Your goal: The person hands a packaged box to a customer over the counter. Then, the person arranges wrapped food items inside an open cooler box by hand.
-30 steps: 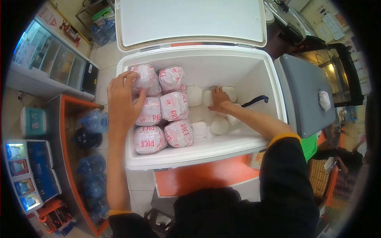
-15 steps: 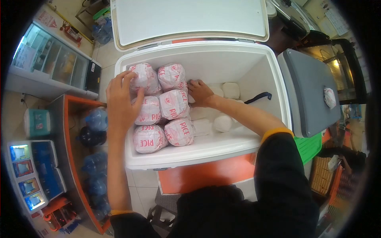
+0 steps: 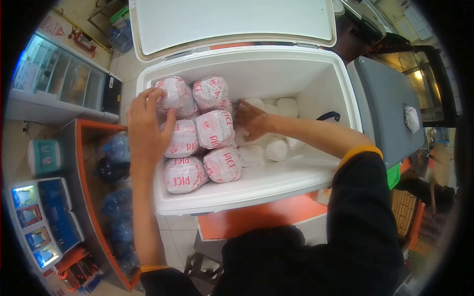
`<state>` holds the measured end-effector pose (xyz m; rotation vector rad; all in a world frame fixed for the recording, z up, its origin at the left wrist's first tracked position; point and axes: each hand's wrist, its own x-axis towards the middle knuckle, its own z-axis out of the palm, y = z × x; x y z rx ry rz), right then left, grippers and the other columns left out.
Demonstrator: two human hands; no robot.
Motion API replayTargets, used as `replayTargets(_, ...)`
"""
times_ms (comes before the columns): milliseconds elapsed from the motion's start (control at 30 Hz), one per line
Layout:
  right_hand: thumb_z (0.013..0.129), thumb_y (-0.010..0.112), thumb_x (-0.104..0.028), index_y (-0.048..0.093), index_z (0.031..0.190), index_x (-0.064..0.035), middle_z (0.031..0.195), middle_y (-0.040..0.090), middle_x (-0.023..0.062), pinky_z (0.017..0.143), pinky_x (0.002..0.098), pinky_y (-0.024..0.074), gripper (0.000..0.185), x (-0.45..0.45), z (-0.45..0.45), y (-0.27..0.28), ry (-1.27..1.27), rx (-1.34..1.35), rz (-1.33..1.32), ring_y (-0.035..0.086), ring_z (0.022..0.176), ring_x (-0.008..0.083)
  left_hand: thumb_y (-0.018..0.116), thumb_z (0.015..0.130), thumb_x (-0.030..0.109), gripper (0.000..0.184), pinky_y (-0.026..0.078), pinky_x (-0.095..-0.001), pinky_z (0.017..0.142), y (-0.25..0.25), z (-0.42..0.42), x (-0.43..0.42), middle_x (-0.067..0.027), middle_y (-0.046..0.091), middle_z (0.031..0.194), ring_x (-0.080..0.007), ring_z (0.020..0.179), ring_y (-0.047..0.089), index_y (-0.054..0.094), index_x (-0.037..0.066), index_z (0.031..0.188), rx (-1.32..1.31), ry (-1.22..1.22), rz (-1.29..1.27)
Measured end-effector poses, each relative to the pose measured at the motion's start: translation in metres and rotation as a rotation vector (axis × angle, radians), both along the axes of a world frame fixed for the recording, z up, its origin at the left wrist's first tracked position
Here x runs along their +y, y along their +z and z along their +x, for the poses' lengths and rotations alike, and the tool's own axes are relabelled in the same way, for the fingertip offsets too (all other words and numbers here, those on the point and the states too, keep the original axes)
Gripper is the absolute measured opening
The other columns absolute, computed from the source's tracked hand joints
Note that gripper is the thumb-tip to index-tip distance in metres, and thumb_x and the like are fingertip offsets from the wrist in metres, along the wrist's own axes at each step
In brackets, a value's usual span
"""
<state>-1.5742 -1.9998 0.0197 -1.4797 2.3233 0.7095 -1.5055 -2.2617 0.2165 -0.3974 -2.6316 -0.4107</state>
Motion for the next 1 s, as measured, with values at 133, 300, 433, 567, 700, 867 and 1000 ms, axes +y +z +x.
replayTargets(133,0.081,0.06,-0.048,0.054,0.127,-0.0275,0.132,0.051,0.0026,0.113,0.061,-0.0068,0.051,0.022,0.008,-0.01,0.127,-0.292,-0.467,0.029,0.136,0.0286,0.065,0.077,0.012,0.037,0.037,-0.0436,0.095,-0.001,-0.002,-0.001,-0.0123,0.055,0.114,-0.0332,0.108,0.051,0.053,0.008,0.112,-0.014,-0.005,0.025)
replayTargets(300,0.084,0.055,-0.047,0.056,0.125,-0.0253,0.131,0.053,0.001,0.113,0.0604,-0.0062,0.047,0.043,0.006,-0.06,0.331,-0.22,-0.113,0.03,0.136,0.0274,0.065,0.077,0.012,0.038,0.037,-0.0433,0.094,0.0,0.001,0.001,-0.0124,0.055,0.114,-0.0333,0.108,0.051,0.053,0.007,0.112,-0.017,0.01,-0.006)
replayTargets(433,0.082,0.056,-0.05,0.059,0.123,-0.0222,0.124,0.057,0.0006,0.115,0.0576,0.0015,0.05,0.016,0.045,0.034,0.184,-0.184,0.052,0.034,0.133,0.0276,0.065,0.077,0.011,0.038,0.037,-0.0433,0.094,0.0,0.001,-0.002,-0.0124,0.055,0.115,-0.0332,0.108,0.051,0.053,0.007,0.113,-0.018,0.003,0.021)
replayTargets(567,0.082,0.055,-0.055,0.059,0.117,-0.0182,0.115,0.06,0.0059,0.116,0.0538,0.0086,0.05,0.028,0.047,-0.012,-0.016,-0.268,-0.476,0.046,0.123,0.0244,0.065,0.076,0.011,0.038,0.038,-0.0432,0.093,0.001,0.002,0.001,-0.0125,0.055,0.114,-0.0332,0.107,0.051,0.053,0.007,0.112,-0.026,0.007,0.021)
replayTargets(700,0.078,0.06,-0.055,0.058,0.119,-0.0207,0.11,0.061,0.006,0.115,0.052,0.0124,0.054,0.024,0.027,-0.003,0.231,-0.312,-0.246,0.047,0.12,0.0254,0.064,0.077,0.011,0.037,0.038,-0.0431,0.093,-0.001,0.002,0.0,-0.0126,0.055,0.114,-0.0333,0.107,0.051,0.053,0.007,0.112,-0.009,-0.002,0.015)
replayTargets(867,0.075,0.068,-0.048,0.055,0.125,-0.0217,0.117,0.058,0.0047,0.112,0.0526,0.0191,0.058,0.015,-0.022,0.017,0.189,-0.416,-0.294,0.044,0.124,0.0249,0.064,0.077,0.011,0.037,0.038,-0.0433,0.092,-0.001,0.0,-0.001,-0.0126,0.055,0.113,-0.0334,0.107,0.051,0.053,0.007,0.112,0.0,-0.004,0.019)
replayTargets(1000,0.072,0.072,-0.04,0.063,0.115,-0.0184,0.119,0.057,0.0066,0.103,0.0549,0.0306,0.049,0.035,-0.024,-0.006,-0.007,-0.179,-0.544,0.041,0.126,0.0292,0.064,0.077,0.01,0.036,0.038,-0.0432,0.093,0.002,0.001,0.003,-0.0123,0.055,0.113,-0.0329,0.107,0.051,0.053,0.008,0.112,-0.023,0.017,0.015)
